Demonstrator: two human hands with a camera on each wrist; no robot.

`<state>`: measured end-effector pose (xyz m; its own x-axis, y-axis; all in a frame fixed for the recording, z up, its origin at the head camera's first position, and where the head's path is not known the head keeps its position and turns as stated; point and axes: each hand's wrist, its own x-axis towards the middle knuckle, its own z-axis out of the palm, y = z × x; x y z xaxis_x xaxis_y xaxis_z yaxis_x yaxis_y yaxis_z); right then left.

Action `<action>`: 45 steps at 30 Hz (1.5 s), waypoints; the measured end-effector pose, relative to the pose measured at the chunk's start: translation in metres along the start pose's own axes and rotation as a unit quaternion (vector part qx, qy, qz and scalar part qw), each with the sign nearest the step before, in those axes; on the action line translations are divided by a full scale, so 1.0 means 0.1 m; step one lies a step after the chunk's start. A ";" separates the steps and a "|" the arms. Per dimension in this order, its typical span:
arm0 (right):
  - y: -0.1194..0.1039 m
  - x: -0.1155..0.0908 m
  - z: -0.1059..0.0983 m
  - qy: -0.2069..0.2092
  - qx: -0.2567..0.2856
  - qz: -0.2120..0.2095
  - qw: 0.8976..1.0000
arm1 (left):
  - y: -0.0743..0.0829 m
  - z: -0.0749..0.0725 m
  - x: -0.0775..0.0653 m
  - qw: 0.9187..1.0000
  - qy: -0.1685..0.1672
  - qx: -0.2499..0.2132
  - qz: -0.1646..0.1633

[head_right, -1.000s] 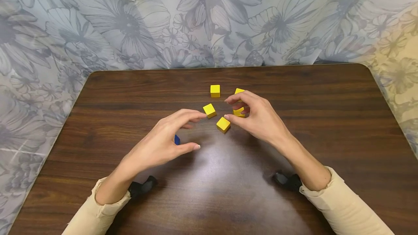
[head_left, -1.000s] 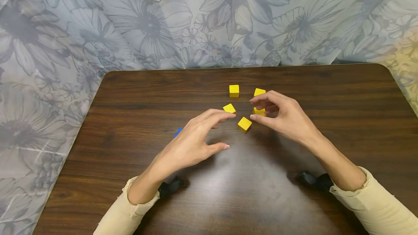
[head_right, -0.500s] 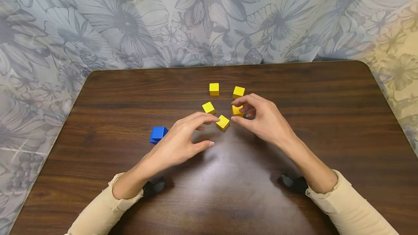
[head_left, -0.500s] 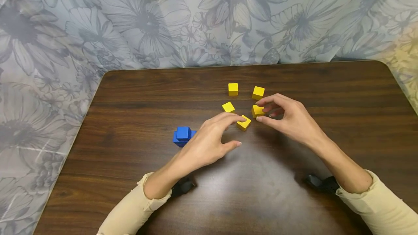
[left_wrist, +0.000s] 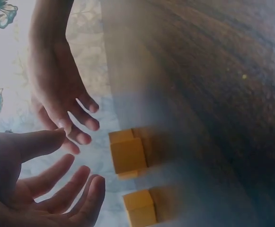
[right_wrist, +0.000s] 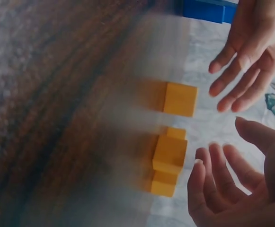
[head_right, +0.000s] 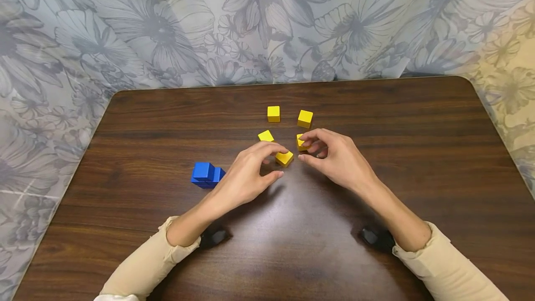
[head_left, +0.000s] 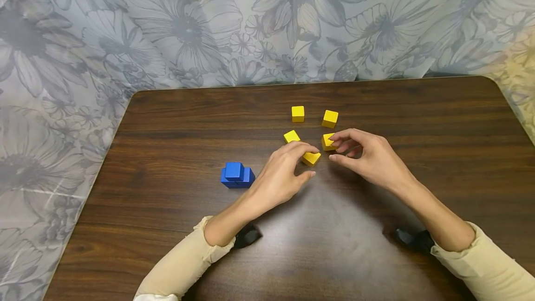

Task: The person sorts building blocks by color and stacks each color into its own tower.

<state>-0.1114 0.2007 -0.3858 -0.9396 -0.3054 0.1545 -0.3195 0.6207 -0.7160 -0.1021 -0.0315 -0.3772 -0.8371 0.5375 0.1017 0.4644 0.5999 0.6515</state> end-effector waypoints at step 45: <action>0.03 0.04 0.18 -0.099 0.009 0.044 0.994 | -0.15 0.16 0.22 0.994 -0.060 -0.040 -0.081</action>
<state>-0.1136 0.1886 -0.3993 -0.9207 -0.3876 -0.0452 -0.2329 0.6390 -0.7331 -0.1228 -0.0197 -0.3966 -0.8568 0.5065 -0.0966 0.2970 0.6379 0.7105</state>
